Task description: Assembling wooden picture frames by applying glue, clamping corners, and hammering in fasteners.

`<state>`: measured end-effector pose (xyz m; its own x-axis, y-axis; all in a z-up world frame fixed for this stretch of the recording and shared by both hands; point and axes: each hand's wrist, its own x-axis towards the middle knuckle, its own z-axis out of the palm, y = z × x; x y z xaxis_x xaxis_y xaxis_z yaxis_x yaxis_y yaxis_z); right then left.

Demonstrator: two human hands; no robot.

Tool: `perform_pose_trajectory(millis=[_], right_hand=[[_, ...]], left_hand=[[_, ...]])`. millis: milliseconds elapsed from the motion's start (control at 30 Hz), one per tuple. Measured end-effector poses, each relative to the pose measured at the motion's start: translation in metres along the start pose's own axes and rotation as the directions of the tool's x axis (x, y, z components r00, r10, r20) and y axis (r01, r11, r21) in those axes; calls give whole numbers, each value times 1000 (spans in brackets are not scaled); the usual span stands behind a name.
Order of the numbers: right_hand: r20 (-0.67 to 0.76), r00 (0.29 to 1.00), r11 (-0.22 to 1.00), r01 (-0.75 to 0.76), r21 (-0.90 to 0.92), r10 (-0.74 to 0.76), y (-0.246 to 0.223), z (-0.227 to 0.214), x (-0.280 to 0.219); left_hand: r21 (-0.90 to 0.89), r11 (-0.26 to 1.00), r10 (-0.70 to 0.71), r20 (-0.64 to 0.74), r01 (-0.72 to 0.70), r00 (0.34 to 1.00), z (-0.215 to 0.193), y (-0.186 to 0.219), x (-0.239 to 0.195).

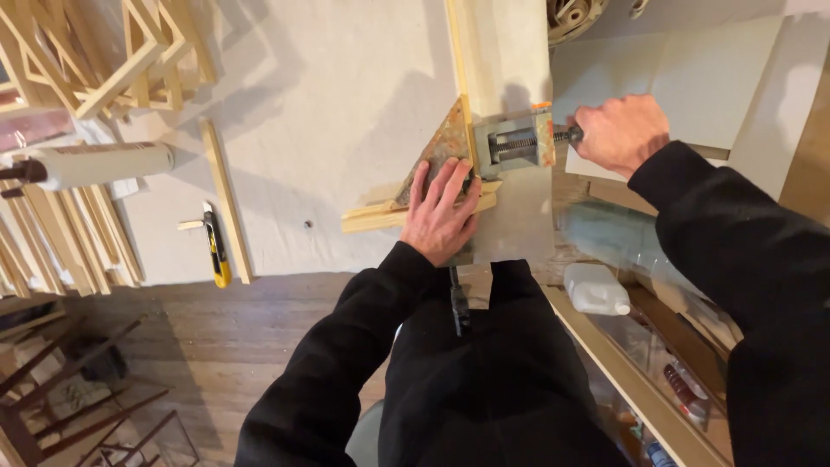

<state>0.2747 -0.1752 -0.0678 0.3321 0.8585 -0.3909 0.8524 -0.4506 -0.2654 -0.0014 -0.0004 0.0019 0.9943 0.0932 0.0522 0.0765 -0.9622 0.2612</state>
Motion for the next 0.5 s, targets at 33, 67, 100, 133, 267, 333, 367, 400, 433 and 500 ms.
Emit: perform_pose_trajectory(millis=[33, 67, 100, 133, 267, 333, 367, 400, 433, 500], right_hand=[[-1, 1000, 1000, -8, -1, 8, 4, 2, 3], [120, 992, 999, -30, -31, 33, 7, 3, 6], [238, 969, 997, -52, -59, 65, 9, 5, 8], [236, 969, 996, -66, -57, 77, 4, 0, 12], [95, 994, 998, -59, -36, 62, 0, 3, 0], [-107, 994, 997, -24, -71, 16, -44, -13, -30], [-428, 904, 999, -13, 31, 25, -80, -51, -50], [-700, 712, 993, 29, 117, 62, -112, -103, -68], [-695, 715, 992, 15, 129, 80, -135, -66, -91], [-339, 672, 543, -111, 832, 658, -178, 5, -136]], left_hand=[[-3, 1000, 8, -1, -8, 1000, 0, 0, 0], [-13, 1000, 6, -2, -6, 1000, 0, 0, -1], [-24, 1000, 11, -1, -11, 1000, 0, -1, -2], [-27, 999, 25, 0, -25, 1000, -1, -3, -4], [-49, 997, 64, 15, -64, 998, -9, -10, 0], [-62, 993, 99, 29, -97, 995, -17, -25, 6], [-54, 988, 149, 47, -146, 988, -19, -33, 10], [-47, 979, 199, 65, -196, 978, -21, -40, 13], [-56, 977, 211, 76, -207, 975, -24, -49, 8], [-66, 941, 338, 102, -332, 936, -23, -68, 12]])
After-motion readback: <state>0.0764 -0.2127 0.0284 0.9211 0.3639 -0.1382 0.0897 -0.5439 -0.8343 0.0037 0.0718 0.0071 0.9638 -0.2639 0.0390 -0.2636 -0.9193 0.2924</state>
